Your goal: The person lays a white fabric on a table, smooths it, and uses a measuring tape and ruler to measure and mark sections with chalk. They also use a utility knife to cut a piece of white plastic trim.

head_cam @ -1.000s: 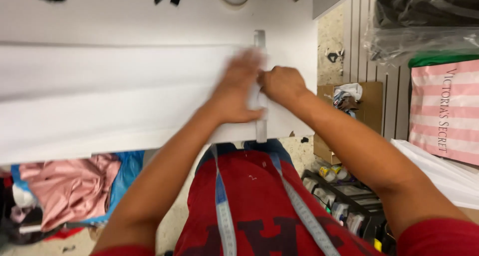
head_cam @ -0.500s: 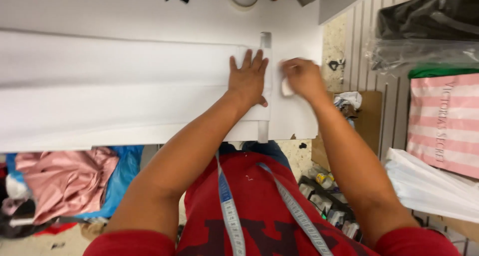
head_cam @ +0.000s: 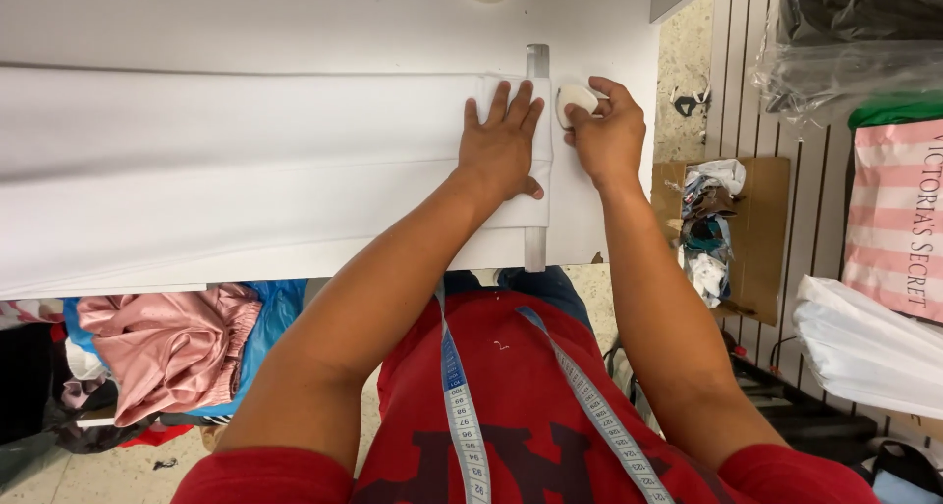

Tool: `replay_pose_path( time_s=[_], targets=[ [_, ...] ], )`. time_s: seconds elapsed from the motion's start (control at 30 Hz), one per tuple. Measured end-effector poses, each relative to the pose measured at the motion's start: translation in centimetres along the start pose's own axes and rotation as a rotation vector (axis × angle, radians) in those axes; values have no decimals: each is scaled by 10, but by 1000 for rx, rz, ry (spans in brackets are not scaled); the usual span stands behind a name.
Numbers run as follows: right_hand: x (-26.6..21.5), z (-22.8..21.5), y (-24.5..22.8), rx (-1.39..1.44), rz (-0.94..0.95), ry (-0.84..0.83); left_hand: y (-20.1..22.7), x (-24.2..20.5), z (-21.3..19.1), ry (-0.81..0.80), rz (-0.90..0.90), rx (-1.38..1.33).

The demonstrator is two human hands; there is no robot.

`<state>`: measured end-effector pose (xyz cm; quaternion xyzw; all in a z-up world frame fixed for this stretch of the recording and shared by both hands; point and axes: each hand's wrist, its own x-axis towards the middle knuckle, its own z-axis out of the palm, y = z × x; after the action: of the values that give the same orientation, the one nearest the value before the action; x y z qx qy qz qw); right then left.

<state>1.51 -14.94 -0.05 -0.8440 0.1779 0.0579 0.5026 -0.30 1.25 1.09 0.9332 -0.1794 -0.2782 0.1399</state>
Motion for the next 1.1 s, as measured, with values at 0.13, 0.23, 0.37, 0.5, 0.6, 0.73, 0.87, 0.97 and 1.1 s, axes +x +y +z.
replay_pose_path(
  time_s=[0.13,0.23,0.37,0.5,0.6,0.73,0.87,0.97,1.1],
  targets=[
    [6,-3,6,33,2,21,-1,1,-2,-12,-2,-3],
    [13,-9,13,28,-24,-33,-2,0,0,-18,-4,-9],
    [19,-14,20,-23,-86,-72,-1,-1,0,-9,2,-31],
    [-3,-4,-9,-96,-127,6,-2,0,0,-5,-1,-31],
    [5,3,4,-6,64,42,0,12,-1,-170,-71,107],
    [15,3,22,238,68,-2,0,12,-2,-191,-78,128],
    [20,-8,26,347,101,-76,-1,11,-2,-181,-74,100],
    [19,-6,10,155,72,-78,-1,11,-4,-187,-71,102],
    [25,8,6,-172,-39,17,-2,13,2,-150,-68,108]
  ],
)
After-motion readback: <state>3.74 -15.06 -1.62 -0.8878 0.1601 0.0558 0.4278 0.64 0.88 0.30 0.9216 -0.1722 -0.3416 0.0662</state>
